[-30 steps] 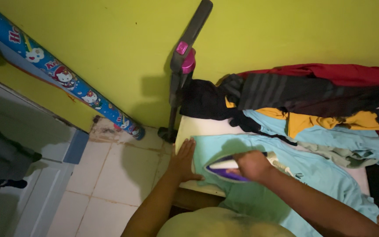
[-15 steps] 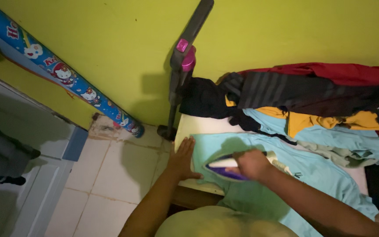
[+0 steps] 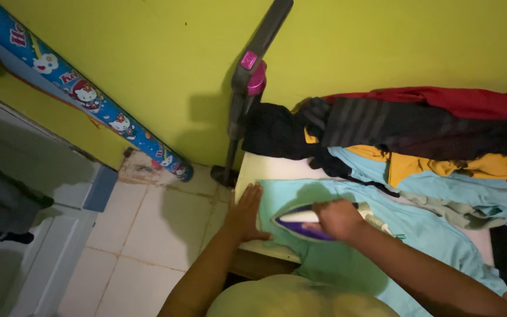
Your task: The person irons a light blue t-shirt on a white ironing board. They use a purple and white electric iron to smooth the fabric, moving it back and forth across the shirt's surface. The person occasionally adjusts the shirt's position with their left hand while ironing with their right hand.
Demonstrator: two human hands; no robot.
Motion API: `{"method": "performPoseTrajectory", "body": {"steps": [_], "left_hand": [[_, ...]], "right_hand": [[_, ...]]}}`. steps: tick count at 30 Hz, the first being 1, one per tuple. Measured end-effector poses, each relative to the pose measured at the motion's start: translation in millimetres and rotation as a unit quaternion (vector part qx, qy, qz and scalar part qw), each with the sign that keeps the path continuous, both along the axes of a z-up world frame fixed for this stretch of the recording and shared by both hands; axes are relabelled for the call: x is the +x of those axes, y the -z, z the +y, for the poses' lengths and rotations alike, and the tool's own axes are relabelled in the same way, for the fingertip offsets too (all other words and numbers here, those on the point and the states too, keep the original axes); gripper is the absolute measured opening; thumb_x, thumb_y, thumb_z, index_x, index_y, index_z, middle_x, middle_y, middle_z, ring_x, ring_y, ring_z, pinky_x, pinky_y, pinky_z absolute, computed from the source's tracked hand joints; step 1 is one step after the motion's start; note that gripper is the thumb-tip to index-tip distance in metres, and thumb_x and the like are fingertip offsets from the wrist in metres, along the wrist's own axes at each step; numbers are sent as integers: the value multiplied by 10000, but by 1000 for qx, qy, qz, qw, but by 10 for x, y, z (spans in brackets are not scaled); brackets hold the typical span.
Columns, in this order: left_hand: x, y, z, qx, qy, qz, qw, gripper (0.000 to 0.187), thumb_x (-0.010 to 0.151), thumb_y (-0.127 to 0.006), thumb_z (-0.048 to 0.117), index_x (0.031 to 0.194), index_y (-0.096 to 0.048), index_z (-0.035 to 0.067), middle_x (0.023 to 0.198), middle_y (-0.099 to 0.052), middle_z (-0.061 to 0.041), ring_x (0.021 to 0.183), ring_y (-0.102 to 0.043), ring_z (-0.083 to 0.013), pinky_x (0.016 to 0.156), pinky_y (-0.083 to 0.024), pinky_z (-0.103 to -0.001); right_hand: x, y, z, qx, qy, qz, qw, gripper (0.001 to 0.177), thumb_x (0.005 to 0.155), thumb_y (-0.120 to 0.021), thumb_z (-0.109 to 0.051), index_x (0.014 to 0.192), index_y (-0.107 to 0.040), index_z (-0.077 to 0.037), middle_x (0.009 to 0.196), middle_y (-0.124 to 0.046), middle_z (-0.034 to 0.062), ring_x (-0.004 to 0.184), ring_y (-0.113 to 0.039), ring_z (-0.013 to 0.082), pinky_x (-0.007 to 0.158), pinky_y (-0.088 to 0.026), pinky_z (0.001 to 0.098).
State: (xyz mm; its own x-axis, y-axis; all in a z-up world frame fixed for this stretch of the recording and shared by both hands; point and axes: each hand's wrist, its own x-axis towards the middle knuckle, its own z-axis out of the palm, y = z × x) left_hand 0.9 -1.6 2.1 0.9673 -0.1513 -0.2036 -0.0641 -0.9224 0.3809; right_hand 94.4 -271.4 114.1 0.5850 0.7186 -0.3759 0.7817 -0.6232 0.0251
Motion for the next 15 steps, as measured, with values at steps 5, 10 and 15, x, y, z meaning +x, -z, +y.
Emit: {"method": "performPoseTrajectory", "body": {"steps": [5, 10, 15], "left_hand": [[-12, -6, -13, 4, 3, -5, 1000, 1506, 540, -818, 795, 1622, -88, 43, 1728, -60, -114, 1595, -17, -250, 1219, 31, -646], [-9, -6, -7, -2, -6, 4, 1000, 1521, 520, -826, 793, 1624, -84, 55, 1729, -63, -105, 1598, -20, -242, 1228, 32, -637], [21, 1, -23, 21, -4, 24, 999, 1555, 501, -842, 790, 1628, -46, 73, 1725, -33, -110, 1585, -9, -247, 1225, 34, -628]], "right_hand": [[284, -47, 293, 30, 77, -40, 996, 626, 900, -565, -687, 957, -730, -85, 759, -724, 141, 684, -719, 319, 637, -571, 462], [345, 24, 402, 89, 140, -77, 983, 618, 869, -602, -682, 862, -758, -83, 761, -722, 145, 712, -720, 328, 687, -573, 448], [305, -108, 309, 40, 57, -37, 997, 618, 881, -595, -676, 885, -733, -74, 787, -735, 152, 778, -726, 330, 719, -566, 475]]}}
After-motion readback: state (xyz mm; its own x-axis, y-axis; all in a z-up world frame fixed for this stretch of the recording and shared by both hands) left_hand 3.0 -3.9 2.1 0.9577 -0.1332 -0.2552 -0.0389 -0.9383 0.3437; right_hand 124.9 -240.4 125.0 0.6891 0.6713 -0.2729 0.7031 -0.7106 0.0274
